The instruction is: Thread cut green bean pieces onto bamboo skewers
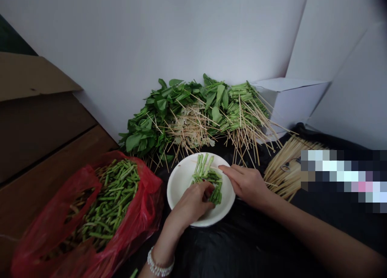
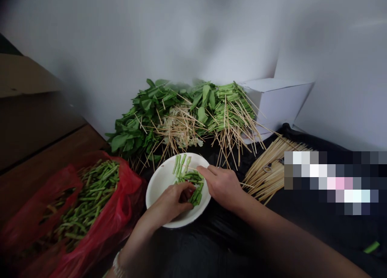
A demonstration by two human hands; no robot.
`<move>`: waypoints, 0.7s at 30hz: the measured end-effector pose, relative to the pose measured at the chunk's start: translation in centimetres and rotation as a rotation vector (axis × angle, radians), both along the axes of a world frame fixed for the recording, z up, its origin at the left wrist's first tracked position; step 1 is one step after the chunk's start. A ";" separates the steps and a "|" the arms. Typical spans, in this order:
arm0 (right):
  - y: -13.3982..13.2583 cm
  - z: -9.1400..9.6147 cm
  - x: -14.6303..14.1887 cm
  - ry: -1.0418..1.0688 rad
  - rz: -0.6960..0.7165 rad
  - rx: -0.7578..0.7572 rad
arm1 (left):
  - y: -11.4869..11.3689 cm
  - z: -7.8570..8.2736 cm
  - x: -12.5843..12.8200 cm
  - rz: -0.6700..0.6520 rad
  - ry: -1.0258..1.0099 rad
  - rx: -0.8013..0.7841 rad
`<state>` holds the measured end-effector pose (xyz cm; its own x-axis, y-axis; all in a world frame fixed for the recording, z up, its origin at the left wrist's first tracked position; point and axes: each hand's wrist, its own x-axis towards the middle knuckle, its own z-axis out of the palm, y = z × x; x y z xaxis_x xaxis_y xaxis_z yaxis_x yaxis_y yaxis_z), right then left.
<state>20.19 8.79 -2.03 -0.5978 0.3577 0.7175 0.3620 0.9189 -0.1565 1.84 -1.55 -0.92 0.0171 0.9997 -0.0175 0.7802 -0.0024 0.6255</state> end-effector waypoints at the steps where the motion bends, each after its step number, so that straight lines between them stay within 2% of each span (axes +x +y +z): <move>1: 0.0 0.0 0.0 0.002 -0.001 0.001 | 0.0 0.0 0.0 -0.006 0.004 -0.002; 6: -0.1 0.1 0.0 0.006 -0.003 0.011 | -0.1 -0.1 0.0 -0.020 -0.003 0.026; 12: -0.1 0.2 0.0 -0.014 0.007 0.001 | 0.1 -0.1 -0.2 0.009 -0.108 0.067; 17: 0.0 0.5 0.1 0.022 -0.007 0.015 | 0.7 0.4 -0.4 0.214 -0.444 0.101; 21: 0.0 0.7 0.2 0.037 -0.013 0.025 | 1.1 1.2 -0.7 0.313 -0.765 0.161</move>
<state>20.41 8.76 -1.32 -0.5660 0.3467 0.7480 0.3681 0.9181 -0.1470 1.10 -0.42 0.24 -0.3120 0.9496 0.0292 0.1211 0.0093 0.9926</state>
